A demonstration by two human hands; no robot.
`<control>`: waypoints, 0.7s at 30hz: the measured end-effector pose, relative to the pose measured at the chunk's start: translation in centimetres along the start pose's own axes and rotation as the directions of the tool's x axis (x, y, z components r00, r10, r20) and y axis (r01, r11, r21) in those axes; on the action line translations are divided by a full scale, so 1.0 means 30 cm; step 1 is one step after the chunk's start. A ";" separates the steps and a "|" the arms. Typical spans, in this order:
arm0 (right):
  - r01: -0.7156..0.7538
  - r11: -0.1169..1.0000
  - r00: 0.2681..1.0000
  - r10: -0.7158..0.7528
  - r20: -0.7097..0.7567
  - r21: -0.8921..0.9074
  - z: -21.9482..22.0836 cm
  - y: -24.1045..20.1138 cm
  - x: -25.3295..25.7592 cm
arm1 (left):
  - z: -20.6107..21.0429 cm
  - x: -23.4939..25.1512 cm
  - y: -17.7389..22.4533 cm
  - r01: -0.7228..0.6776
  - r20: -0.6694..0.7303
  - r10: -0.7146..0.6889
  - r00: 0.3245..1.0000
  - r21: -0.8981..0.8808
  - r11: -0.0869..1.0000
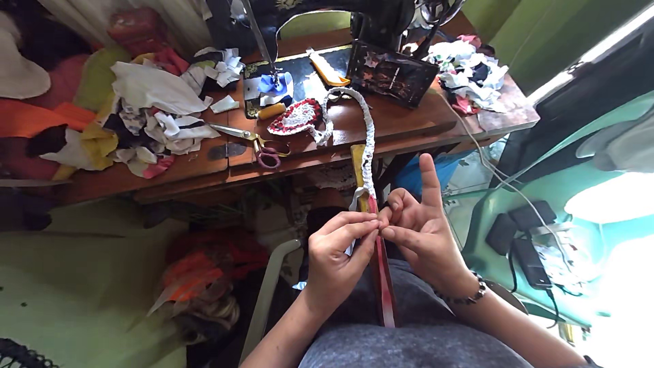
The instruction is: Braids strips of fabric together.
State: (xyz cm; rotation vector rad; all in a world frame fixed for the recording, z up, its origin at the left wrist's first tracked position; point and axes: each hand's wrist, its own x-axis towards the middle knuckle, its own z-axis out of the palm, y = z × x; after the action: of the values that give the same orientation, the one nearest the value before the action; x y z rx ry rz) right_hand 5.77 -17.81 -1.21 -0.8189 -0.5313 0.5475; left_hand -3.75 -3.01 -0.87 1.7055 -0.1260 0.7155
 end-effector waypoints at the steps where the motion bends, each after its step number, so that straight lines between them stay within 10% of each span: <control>1: 0.002 1.000 1.000 -0.002 0.003 -0.002 -0.001 0.001 0.000 | 0.000 -0.001 -0.001 0.001 -0.001 -0.001 1.000 -0.003 1.000; 21: 0.210 0.929 0.978 -0.192 0.088 -0.305 0.013 0.005 -0.026 | 0.004 0.004 0.002 -0.025 -0.019 0.026 0.999 0.043 0.999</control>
State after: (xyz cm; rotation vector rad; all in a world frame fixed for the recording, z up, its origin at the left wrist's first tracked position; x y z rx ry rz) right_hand 4.90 -18.00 -1.28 -1.0388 -0.7581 0.2999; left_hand -3.63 -3.10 -0.76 1.7397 -0.1194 0.7586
